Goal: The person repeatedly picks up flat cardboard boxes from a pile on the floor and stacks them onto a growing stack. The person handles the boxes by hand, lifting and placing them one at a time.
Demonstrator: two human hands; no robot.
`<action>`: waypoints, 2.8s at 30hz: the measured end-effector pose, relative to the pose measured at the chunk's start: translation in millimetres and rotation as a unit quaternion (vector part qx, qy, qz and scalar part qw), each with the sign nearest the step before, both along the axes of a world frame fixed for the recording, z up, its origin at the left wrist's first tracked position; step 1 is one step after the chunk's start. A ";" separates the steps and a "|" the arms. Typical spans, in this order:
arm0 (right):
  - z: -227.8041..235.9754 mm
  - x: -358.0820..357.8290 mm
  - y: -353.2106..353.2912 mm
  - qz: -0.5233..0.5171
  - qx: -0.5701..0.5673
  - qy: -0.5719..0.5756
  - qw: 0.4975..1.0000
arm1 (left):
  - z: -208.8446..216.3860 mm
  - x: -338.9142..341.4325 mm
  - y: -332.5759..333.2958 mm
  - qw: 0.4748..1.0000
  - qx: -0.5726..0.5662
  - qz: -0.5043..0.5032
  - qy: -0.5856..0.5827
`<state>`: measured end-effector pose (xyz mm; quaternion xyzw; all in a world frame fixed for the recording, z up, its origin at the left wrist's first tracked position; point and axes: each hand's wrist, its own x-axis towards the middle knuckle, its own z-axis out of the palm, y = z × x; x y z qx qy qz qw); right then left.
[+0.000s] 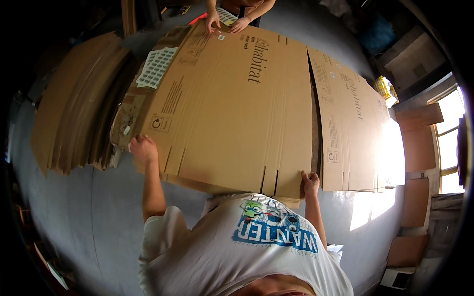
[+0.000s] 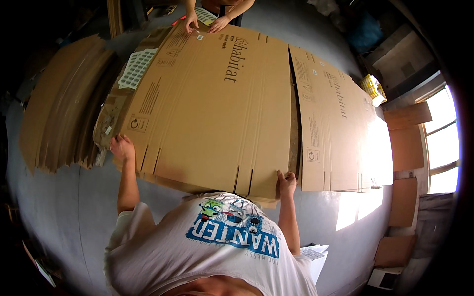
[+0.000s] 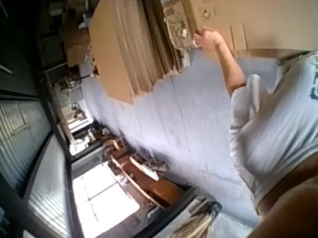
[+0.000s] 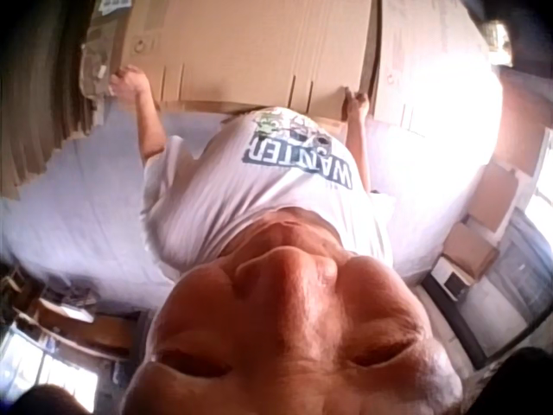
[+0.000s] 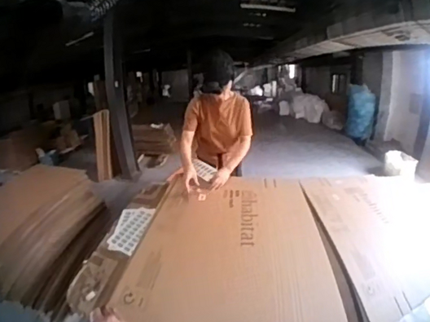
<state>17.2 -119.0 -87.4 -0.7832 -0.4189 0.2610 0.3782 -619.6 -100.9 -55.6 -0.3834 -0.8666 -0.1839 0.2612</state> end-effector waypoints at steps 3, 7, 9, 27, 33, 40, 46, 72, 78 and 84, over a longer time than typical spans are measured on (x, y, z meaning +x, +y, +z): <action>3.4 -4.0 0.5 0.001 -0.016 0.000 1.000 | -1.4 -1.7 -1.6 1.000 0.007 0.003 0.010; -13.2 14.2 -2.3 -0.006 0.002 -0.010 1.000 | 1.9 2.7 6.2 1.000 -0.006 -0.002 -0.021; -8.0 3.9 -0.6 -0.006 -0.005 -0.008 1.000 | 1.5 0.7 1.0 1.000 -0.017 0.007 -0.022; 24.8 -16.1 -4.4 -0.014 -0.013 -0.123 0.992 | 2.9 2.6 -0.8 0.999 -0.032 0.012 -0.027; 30.7 -19.1 -6.3 -0.013 -0.010 -0.135 0.991 | 1.9 3.6 0.2 0.999 -0.035 0.018 -0.010; 29.7 -19.6 -4.2 -0.009 -0.012 -0.147 0.989 | 2.5 3.8 -2.6 0.999 -0.039 0.017 0.013; 46.7 -3.8 -0.2 -0.002 0.024 0.040 0.999 | 9.2 -4.6 4.1 0.997 -0.074 -0.001 -0.038; 129.9 162.9 -48.7 0.066 -0.099 -0.278 0.953 | 14.5 693.7 130.7 0.645 -0.016 -0.337 -0.686; 76.5 170.1 -43.5 0.115 -0.149 -0.326 0.926 | -35.4 718.5 123.9 0.752 -0.123 -0.374 -0.529; 58.6 153.0 -20.7 0.096 -0.156 -0.307 0.934 | -12.1 686.0 131.4 0.666 -0.346 -0.433 -0.499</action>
